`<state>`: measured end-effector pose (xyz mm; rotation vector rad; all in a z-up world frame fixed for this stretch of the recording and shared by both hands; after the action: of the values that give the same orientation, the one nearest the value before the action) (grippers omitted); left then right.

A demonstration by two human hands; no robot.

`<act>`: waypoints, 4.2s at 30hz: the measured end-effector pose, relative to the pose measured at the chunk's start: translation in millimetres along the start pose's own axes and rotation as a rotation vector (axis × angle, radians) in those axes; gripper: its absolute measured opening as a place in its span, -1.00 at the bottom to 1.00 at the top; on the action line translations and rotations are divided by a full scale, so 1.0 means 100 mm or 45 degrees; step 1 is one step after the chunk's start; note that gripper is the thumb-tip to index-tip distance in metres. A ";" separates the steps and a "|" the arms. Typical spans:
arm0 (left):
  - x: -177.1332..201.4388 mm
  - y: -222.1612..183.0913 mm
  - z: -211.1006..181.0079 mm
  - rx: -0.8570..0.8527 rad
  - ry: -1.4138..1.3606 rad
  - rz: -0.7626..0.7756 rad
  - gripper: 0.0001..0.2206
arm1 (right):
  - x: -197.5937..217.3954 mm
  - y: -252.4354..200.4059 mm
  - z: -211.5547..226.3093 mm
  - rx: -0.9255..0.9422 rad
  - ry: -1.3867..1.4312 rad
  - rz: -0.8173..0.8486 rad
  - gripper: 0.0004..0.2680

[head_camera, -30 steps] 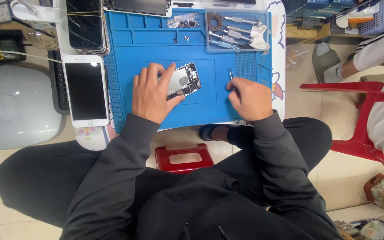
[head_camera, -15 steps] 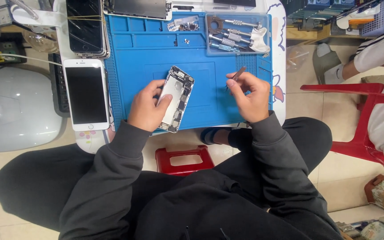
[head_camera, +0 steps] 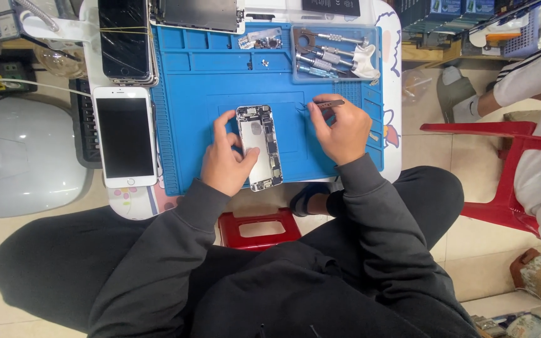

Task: The person disassembles a smartphone on a blue work mat, using a screwdriver to remove screws and tweezers to handle small components. They remove the back cover, disconnect internal parts, and place the back cover aside.

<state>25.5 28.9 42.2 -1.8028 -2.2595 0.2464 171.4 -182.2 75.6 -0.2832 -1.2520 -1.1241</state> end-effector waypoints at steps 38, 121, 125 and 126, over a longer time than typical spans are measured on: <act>-0.12 0.23 -0.04 -0.265 0.502 -0.142 -0.50 | -0.41 0.29 0.19 -0.069 0.275 -0.287 -0.96; -0.15 0.17 -0.76 -1.061 -0.073 0.003 -0.98 | 0.65 -0.12 0.56 0.368 0.690 -0.309 -0.93; -0.14 0.18 -0.76 -1.060 -0.124 0.011 -0.97 | 0.65 -0.10 0.60 0.378 0.684 -0.325 -0.92; -0.15 0.19 -0.75 -1.054 -0.148 0.019 -0.97 | 0.64 -0.11 0.58 0.381 0.688 -0.332 -0.92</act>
<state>67.8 17.5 107.3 -2.1876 -2.6513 -0.7072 120.7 -178.7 146.3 0.3989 -0.9640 -1.1146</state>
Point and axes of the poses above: each hand's wrist, its own y-axis towards the middle knuckle, its own x-axis out of the back of the hand, z = x × y, the point moved 4 cm from there along y, towards the middle knuckle, and after that the axes turned 13 degrees about -y, right-handed, at the moved point
